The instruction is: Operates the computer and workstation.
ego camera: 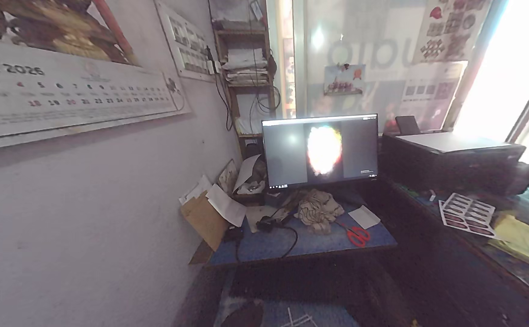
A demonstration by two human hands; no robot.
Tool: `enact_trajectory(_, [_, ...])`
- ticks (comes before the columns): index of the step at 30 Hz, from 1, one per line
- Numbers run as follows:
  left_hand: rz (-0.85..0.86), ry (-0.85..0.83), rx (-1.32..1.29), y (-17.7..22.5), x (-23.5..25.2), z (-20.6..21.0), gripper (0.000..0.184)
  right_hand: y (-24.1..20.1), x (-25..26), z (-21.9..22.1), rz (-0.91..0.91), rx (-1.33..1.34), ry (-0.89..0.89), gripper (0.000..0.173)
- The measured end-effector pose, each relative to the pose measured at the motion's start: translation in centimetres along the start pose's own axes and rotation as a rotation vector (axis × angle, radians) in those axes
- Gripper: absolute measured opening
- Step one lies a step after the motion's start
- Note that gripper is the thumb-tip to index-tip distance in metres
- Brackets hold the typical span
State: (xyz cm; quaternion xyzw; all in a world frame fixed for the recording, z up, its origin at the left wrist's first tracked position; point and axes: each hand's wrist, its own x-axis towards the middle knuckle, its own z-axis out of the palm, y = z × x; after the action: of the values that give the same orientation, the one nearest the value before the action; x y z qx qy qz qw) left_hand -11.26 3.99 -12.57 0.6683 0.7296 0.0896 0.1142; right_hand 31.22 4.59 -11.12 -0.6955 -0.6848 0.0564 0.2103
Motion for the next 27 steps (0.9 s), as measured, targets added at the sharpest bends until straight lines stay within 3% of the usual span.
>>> enact_trajectory(6, [0.008, -0.007, 0.003, 0.2, -0.1, -0.3, 0.056, -1.9, -0.3, -1.6, 0.008, 0.033, 0.04, 0.052])
enact_trajectory(8, [-0.01, -0.029, -0.003, 0.5, -0.2, -0.8, 0.055, -4.2, -0.6, -4.1, 0.069, 0.047, -0.074, 0.05])
enact_trajectory(12, [0.0, -0.053, -0.021, 0.4, -0.1, -0.8, 0.057, -2.6, -0.2, -2.7, 0.037, 0.036, -0.035, 0.05])
enact_trajectory(16, [0.005, -0.058, -0.025, 0.6, -0.4, -1.5, 0.057, -5.6, -0.8, -5.1, 0.086, 0.046, -0.084, 0.048])
enact_trajectory(20, [0.032, 0.002, -0.029, 0.2, -0.4, -0.7, 0.056, -5.0, -0.9, -4.7, 0.06, 0.033, -0.071, 0.048])
enact_trajectory(27, [0.015, -0.058, -0.051, 0.7, -0.8, -1.9, 0.056, -6.7, -1.2, -6.0, 0.096, 0.064, -0.075, 0.045])
